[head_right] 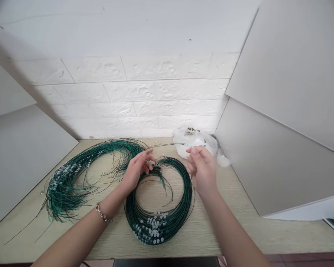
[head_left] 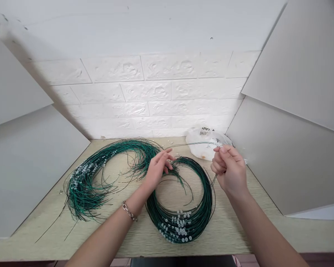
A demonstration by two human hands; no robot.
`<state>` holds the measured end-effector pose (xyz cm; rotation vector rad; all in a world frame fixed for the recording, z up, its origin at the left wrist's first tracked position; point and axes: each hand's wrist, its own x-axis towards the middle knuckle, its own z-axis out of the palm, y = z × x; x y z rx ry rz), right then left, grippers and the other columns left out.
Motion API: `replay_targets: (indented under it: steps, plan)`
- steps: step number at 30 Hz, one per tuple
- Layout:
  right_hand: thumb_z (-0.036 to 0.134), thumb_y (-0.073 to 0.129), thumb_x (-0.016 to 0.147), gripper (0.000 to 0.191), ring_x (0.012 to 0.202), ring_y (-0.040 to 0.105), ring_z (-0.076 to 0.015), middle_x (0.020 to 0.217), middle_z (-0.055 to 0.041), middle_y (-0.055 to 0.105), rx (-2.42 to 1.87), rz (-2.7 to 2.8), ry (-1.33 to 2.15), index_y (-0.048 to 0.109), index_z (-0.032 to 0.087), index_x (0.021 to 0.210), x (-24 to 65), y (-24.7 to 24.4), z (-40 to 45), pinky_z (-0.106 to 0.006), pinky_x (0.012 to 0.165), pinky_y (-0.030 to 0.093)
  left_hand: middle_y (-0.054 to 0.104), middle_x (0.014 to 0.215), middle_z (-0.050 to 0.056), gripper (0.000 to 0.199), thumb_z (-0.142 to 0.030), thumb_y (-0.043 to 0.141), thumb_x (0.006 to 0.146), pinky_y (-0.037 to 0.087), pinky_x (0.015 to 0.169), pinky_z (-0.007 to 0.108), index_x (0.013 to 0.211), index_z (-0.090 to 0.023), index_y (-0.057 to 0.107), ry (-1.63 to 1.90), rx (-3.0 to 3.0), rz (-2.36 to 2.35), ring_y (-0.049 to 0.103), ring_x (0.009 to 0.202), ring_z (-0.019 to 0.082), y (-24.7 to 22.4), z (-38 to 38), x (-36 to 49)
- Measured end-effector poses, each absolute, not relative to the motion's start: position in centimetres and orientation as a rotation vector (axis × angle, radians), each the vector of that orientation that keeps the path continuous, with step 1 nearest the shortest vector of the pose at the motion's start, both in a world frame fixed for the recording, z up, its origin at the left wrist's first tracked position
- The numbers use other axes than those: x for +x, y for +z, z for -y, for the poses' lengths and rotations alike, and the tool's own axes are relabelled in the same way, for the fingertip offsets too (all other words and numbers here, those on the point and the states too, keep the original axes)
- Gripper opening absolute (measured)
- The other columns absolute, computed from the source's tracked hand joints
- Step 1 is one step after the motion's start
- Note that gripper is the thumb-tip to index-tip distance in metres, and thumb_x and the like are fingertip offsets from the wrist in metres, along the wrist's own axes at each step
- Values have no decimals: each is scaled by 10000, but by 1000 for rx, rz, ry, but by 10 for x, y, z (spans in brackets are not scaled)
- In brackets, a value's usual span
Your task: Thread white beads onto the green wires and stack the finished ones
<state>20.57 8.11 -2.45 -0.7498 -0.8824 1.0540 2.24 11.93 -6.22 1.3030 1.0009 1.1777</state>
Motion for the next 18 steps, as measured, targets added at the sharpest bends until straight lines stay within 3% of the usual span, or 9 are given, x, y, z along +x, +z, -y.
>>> replay_targets:
  steps: [8, 14, 18]
  plan:
    - [283, 523, 743, 117, 356, 134, -26, 449, 83, 195, -650, 741, 937, 508, 176, 699, 223, -18, -80, -161, 340, 120, 574, 905, 48, 497, -258, 510, 686, 377, 443, 180, 1167, -198, 405, 1362, 660, -999, 501, 514, 59, -72, -136, 9]
    - [302, 522, 741, 125, 348, 140, -25, 444, 84, 224, -656, 742, 999, 499, 182, 710, 216, -21, -80, -163, 338, 119, 461, 555, -22, 237, -324, 486, 725, 225, 356, 162, 830, -130, 571, 1271, 998, -917, 337, 391, 33, -71, -124, 19]
    - [319, 519, 736, 168, 354, 171, -25, 456, 75, 274, -692, 842, 1197, 473, 173, 669, 195, -34, -77, -171, 346, 118, 499, 585, 6, 285, -358, 520, 718, 270, 400, 183, 839, -124, 628, 987, 1341, -876, 370, 437, 48, -63, -105, 31]
